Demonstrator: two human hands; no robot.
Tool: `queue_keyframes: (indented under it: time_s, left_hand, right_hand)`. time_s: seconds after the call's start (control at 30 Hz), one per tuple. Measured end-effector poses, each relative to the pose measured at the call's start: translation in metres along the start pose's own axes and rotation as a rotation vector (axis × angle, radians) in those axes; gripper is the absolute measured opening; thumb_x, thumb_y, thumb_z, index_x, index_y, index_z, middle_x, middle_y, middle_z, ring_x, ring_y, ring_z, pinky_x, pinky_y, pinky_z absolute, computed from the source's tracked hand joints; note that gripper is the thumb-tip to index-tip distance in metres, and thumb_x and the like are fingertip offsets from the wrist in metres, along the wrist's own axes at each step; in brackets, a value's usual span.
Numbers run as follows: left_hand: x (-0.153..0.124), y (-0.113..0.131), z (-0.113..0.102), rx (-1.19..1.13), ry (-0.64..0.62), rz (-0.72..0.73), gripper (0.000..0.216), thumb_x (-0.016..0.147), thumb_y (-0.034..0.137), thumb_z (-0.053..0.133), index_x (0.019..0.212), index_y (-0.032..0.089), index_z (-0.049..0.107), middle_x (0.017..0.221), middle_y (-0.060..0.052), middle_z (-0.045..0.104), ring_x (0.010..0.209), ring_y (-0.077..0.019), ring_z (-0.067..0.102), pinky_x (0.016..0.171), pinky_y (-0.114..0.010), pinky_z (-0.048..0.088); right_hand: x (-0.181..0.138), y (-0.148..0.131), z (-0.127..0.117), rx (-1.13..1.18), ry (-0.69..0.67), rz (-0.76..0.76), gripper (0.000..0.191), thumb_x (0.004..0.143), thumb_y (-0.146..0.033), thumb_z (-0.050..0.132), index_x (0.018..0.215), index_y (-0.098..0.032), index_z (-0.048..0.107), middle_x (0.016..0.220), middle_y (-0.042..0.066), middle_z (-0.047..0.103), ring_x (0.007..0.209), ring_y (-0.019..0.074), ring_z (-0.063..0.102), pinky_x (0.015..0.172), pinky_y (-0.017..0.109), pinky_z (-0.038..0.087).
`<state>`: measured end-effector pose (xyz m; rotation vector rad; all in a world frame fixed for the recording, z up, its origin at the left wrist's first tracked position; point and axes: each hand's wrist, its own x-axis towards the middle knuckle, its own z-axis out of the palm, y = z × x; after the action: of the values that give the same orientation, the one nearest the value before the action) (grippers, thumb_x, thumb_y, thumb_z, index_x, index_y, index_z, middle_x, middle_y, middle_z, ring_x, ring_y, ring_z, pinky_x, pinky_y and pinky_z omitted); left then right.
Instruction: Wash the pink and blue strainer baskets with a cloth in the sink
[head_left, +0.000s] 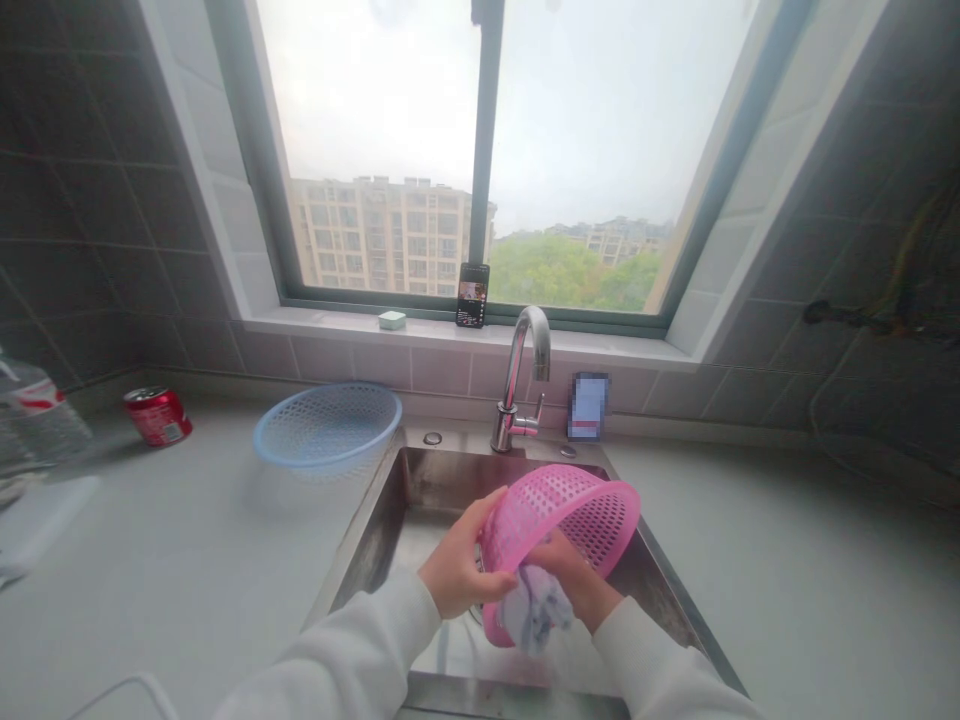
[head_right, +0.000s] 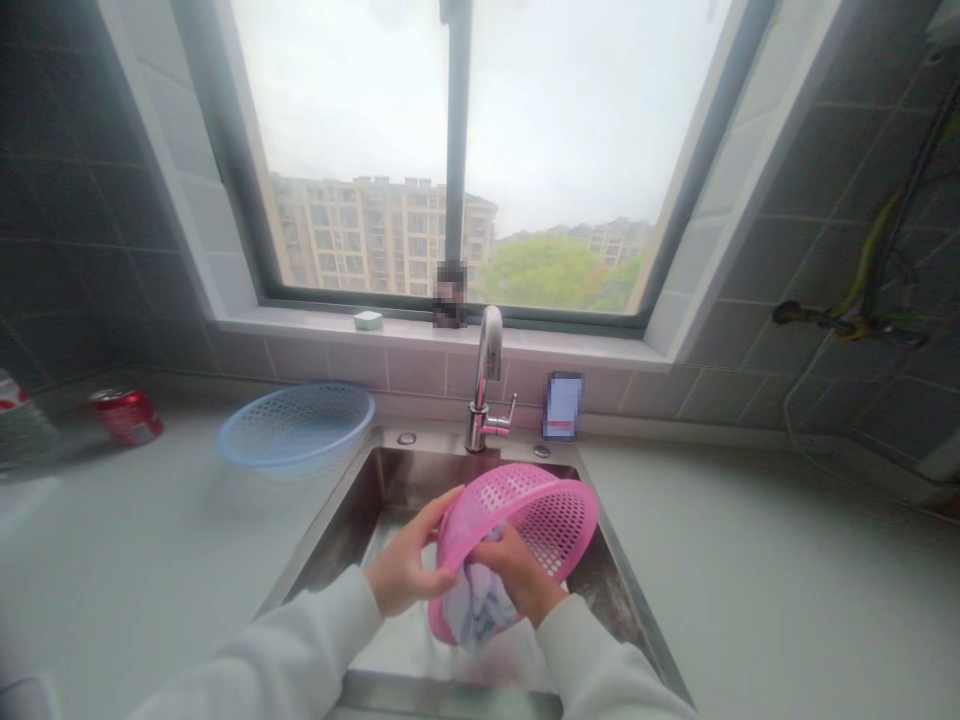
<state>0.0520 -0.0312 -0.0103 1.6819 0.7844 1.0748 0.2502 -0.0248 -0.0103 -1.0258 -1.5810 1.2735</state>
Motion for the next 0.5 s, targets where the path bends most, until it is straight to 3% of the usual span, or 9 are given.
queue_keyframes:
  time_s: [0.07, 0.13, 0.3, 0.43, 0.5]
  left_hand:
    - [0.000, 0.000, 0.000, 0.027, -0.002, 0.008, 0.108, 0.062, 0.050, 0.087, 0.154, 0.018, 0.041, 0.156, -0.018, 0.045, 0.141, -0.0422, 0.044, 0.121, -0.055, 0.031]
    - [0.000, 0.000, -0.001, 0.050, -0.011, 0.014, 0.109, 0.061, 0.051, 0.088, 0.154, 0.018, 0.042, 0.155, -0.018, 0.046, 0.141, -0.0424, 0.044, 0.122, -0.055, 0.030]
    - [0.001, -0.003, -0.001, 0.033, -0.019, 0.007, 0.111, 0.060, 0.052, 0.089, 0.155, 0.019, 0.041, 0.155, -0.017, 0.046, 0.141, -0.0423, 0.044, 0.122, -0.055, 0.029]
    - [-0.001, -0.002, 0.000, 0.036, 0.000, 0.034, 0.107, 0.063, 0.047, 0.087, 0.155, 0.019, 0.040, 0.155, -0.017, 0.046, 0.141, -0.0417, 0.044, 0.122, -0.055, 0.030]
    - [-0.001, 0.001, 0.000, 0.063, -0.005, 0.035, 0.107, 0.061, 0.043, 0.088, 0.154, 0.020, 0.042, 0.155, -0.017, 0.047, 0.141, -0.0417, 0.044, 0.123, -0.055, 0.029]
  right_hand:
    - [0.005, 0.000, 0.010, 0.019, -0.045, 0.059, 0.043, 0.065, -0.023, 0.079, 0.108, -0.023, 0.076, 0.109, 0.010, 0.077, 0.108, 0.0337, 0.070, 0.098, 0.051, 0.056]
    - [0.004, 0.001, 0.006, 0.000, -0.041, 0.035, 0.041, 0.062, -0.021, 0.081, 0.103, -0.024, 0.077, 0.112, 0.010, 0.076, 0.111, 0.0337, 0.068, 0.101, 0.051, 0.053]
    - [-0.008, 0.002, -0.023, -0.057, 0.095, -0.261, 0.030, 0.058, -0.038, 0.087, 0.085, -0.027, 0.078, 0.106, 0.007, 0.077, 0.116, 0.0367, 0.064, 0.111, 0.056, 0.044]
    - [0.002, 0.000, -0.002, -0.007, -0.048, -0.017, 0.033, 0.067, -0.038, 0.081, 0.097, -0.024, 0.077, 0.099, 0.008, 0.078, 0.105, 0.0330, 0.069, 0.103, 0.054, 0.051]
    - [0.007, 0.001, 0.008, -0.042, -0.033, 0.009, 0.033, 0.066, -0.032, 0.083, 0.099, -0.026, 0.077, 0.100, 0.008, 0.078, 0.104, 0.0322, 0.070, 0.101, 0.053, 0.052]
